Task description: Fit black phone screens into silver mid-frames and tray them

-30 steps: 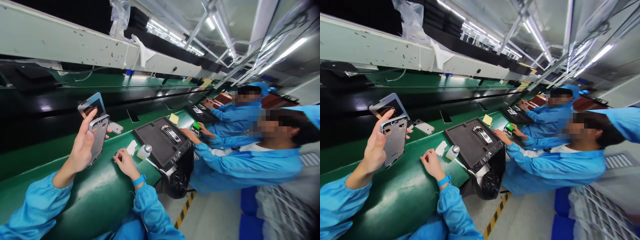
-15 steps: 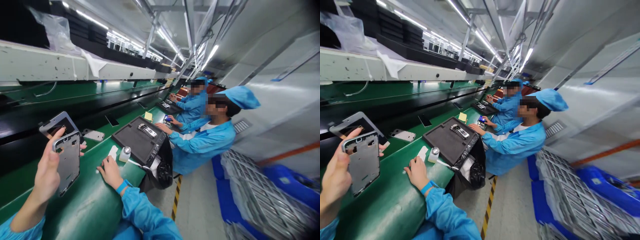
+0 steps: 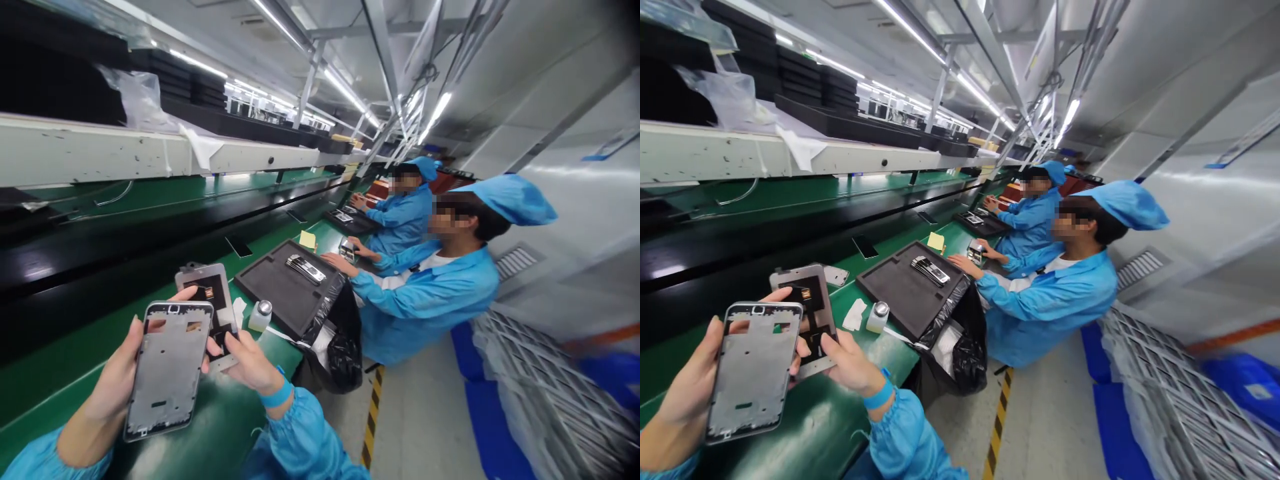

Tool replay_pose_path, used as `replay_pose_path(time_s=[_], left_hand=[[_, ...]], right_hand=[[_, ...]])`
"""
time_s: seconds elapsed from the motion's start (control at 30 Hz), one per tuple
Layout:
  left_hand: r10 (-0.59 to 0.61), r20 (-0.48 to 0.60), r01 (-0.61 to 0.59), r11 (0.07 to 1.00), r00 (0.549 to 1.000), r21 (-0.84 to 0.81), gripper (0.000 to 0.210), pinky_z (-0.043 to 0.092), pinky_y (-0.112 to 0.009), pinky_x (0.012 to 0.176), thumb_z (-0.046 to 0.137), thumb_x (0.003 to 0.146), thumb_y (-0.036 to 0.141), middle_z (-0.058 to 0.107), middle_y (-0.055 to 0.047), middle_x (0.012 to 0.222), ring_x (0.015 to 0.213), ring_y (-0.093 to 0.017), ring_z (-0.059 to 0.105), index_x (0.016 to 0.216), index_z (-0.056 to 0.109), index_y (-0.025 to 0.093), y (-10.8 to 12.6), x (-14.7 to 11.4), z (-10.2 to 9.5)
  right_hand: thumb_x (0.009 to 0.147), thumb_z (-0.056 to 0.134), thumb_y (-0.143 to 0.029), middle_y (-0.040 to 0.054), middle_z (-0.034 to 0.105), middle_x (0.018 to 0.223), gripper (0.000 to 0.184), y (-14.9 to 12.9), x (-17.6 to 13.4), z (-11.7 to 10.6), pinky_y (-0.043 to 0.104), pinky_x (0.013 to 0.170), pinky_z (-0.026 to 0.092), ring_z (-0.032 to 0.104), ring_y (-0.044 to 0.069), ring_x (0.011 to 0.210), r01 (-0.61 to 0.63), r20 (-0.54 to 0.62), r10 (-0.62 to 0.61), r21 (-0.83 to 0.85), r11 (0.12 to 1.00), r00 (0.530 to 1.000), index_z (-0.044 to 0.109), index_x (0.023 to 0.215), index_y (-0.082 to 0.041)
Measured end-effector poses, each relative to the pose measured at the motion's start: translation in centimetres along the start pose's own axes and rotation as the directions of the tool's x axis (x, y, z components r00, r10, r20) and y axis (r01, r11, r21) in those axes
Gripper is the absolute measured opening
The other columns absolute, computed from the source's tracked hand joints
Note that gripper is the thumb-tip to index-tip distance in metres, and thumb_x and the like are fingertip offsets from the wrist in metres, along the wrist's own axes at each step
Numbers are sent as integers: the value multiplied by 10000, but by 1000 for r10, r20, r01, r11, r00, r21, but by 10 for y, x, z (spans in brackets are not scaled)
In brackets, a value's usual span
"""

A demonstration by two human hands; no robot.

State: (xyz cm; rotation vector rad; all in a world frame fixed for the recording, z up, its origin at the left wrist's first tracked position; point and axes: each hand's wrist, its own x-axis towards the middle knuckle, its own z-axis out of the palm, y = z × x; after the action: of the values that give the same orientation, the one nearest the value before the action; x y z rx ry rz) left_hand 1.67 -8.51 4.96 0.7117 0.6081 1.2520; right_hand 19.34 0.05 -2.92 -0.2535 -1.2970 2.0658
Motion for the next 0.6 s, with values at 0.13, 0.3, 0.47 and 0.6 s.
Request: replay_pose_path(time_s=[0.13,0.3,0.47,0.6], left_hand=[[86,113,-64,981,990,-185,730,624,-498,825,356,984,847,798,-109,1170,912,-302,757,1583,504,457,2,0,-2],[261,227,-192,939,938,-287,659,622,-373,796,411,1030,756,771,-113,1265,927,-278,776,1469,668,337,4,-3,8],[294,249,-201,919,923,-340,717,607,-347,806,346,1049,741,769,-154,1184,909,-254,759,1448,686,252,-1,-15,15],[324,286,-219,914,902,-342,720,605,-337,845,338,1054,741,748,-151,1244,979,-247,755,1465,666,249,-2,-22,13]], right_hand=[[916,653,-788,98,744,1010,650,-5,-25,-4,450,742,649,727,245,764,4,-83,-6,-24,1000,997,658,1252,-231],[956,320,-904,195,777,1120,893,-18,-50,-14,509,757,662,757,330,817,91,-222,-123,-150,985,967,787,1232,-194],[1028,239,-802,130,792,1002,776,-15,-54,-29,565,844,668,775,337,824,118,-272,-213,-328,937,938,810,1207,-307],[1062,342,-721,147,772,1232,650,-15,-57,-34,585,891,673,798,349,971,166,-233,-311,-488,857,921,746,1328,-287]])
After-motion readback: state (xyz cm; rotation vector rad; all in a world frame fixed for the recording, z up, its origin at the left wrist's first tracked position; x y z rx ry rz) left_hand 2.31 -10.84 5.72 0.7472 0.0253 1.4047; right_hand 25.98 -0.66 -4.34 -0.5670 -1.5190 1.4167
